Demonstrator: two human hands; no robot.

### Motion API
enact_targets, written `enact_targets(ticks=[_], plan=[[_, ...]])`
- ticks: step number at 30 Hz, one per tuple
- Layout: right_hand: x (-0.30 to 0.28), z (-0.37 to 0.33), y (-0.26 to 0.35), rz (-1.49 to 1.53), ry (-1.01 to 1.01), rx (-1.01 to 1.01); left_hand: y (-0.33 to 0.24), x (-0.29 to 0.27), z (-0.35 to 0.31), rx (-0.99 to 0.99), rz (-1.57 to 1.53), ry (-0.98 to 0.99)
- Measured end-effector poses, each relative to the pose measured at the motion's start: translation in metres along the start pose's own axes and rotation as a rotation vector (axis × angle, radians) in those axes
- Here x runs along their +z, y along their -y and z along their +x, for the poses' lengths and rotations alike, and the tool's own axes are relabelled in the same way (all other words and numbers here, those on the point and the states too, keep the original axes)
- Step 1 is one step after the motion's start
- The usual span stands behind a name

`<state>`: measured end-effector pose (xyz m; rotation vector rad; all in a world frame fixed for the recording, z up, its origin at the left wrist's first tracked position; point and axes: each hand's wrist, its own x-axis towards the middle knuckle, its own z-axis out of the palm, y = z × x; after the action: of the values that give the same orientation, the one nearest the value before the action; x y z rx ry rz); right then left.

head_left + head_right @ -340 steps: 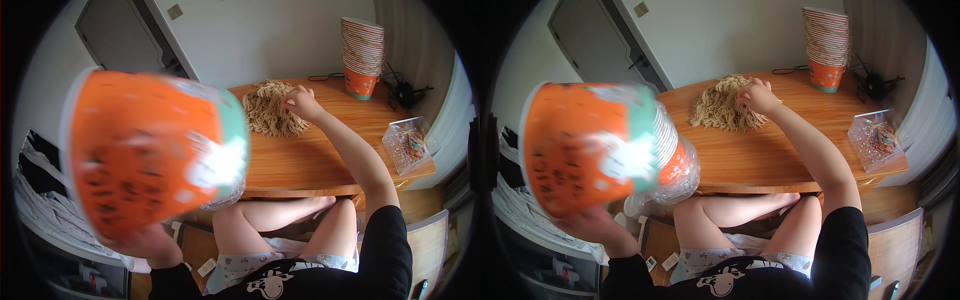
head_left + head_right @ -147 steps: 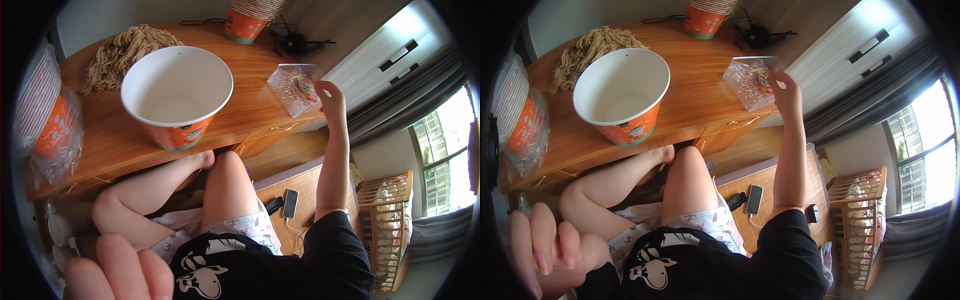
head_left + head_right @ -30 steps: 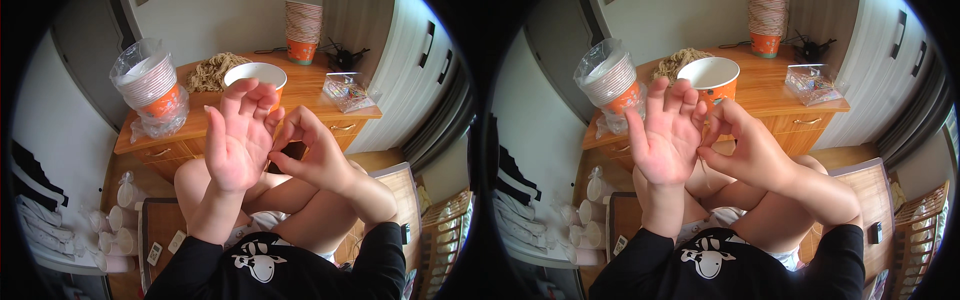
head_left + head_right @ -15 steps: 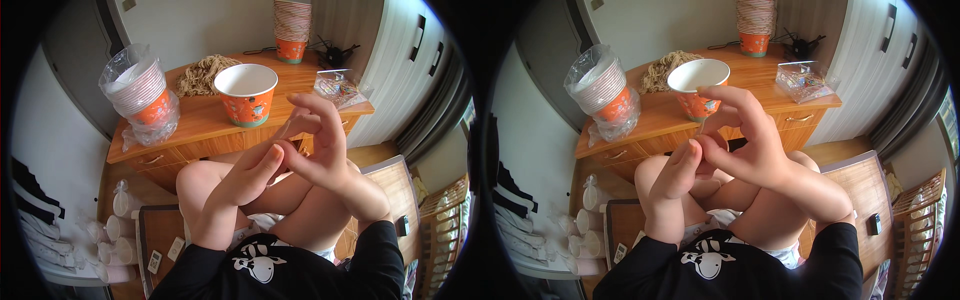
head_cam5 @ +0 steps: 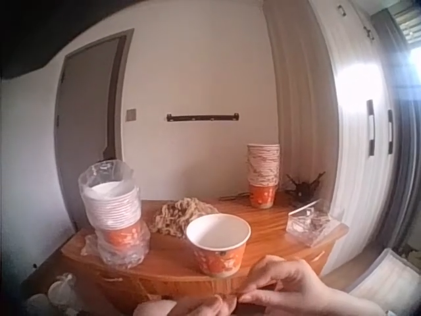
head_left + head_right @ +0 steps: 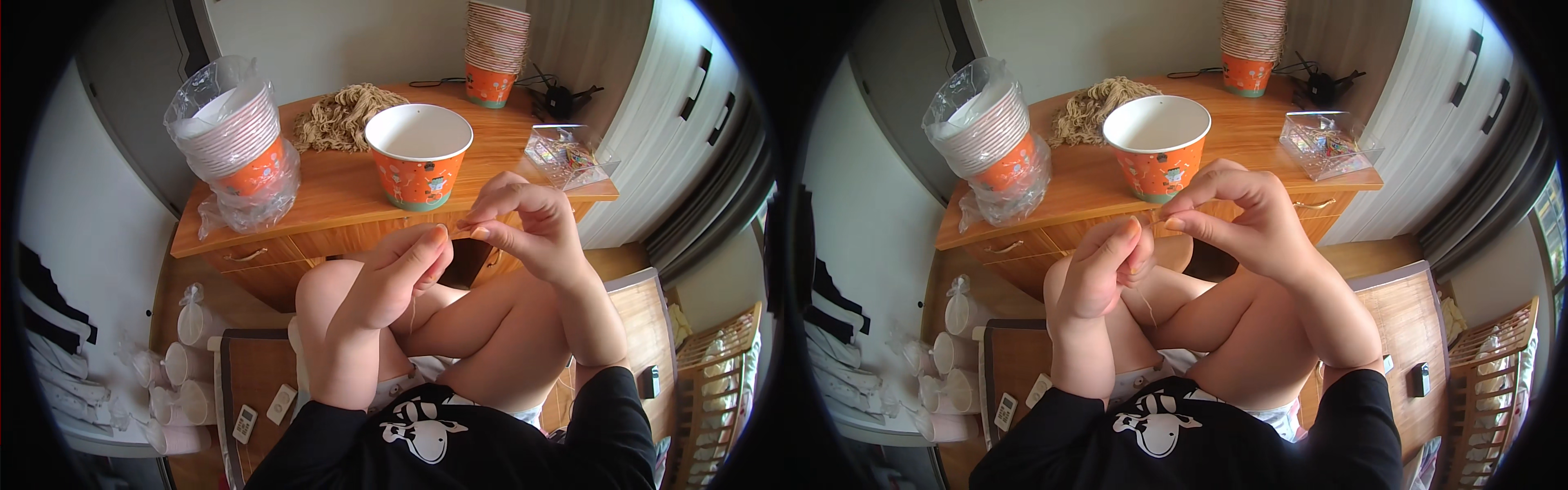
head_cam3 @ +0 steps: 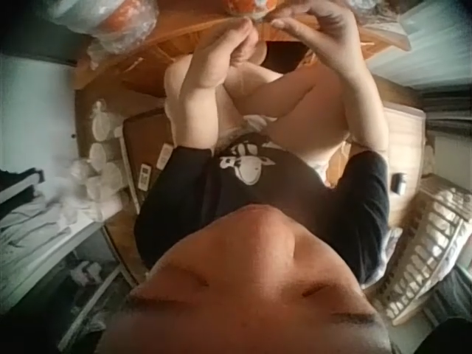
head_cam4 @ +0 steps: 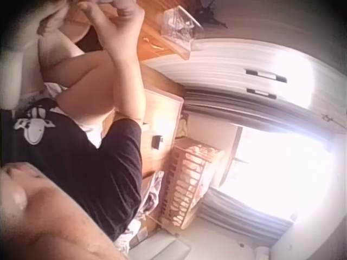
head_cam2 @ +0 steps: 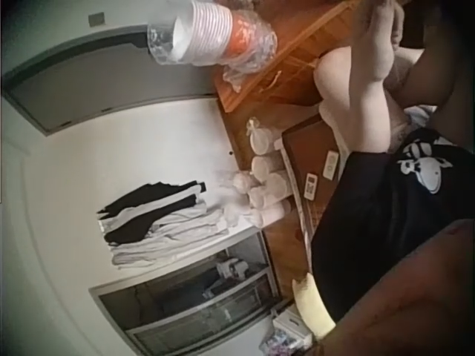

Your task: Threading a thin brown string through pre-punched holes in paper buckets to create handles.

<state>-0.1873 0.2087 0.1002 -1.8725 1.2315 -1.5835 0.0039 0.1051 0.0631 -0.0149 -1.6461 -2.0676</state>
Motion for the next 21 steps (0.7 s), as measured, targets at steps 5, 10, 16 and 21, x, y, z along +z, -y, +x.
enact_targets(ticks=[5,10,16,21], plan=[[-0.003,0.007,0.004,-0.436,0.043,-0.167,0.006,-0.018,0.005,-0.075,0.035,0.034],[0.002,0.008,-0.012,-0.593,0.036,-0.235,0.021,-0.023,0.015,-0.177,-0.037,0.122],[0.003,0.015,-0.034,-0.822,0.072,-0.278,0.037,-0.045,0.023,-0.193,-0.061,0.043],[0.001,0.018,-0.062,-1.029,0.116,-0.392,0.053,-0.044,0.037,-0.08,0.106,-0.078]])
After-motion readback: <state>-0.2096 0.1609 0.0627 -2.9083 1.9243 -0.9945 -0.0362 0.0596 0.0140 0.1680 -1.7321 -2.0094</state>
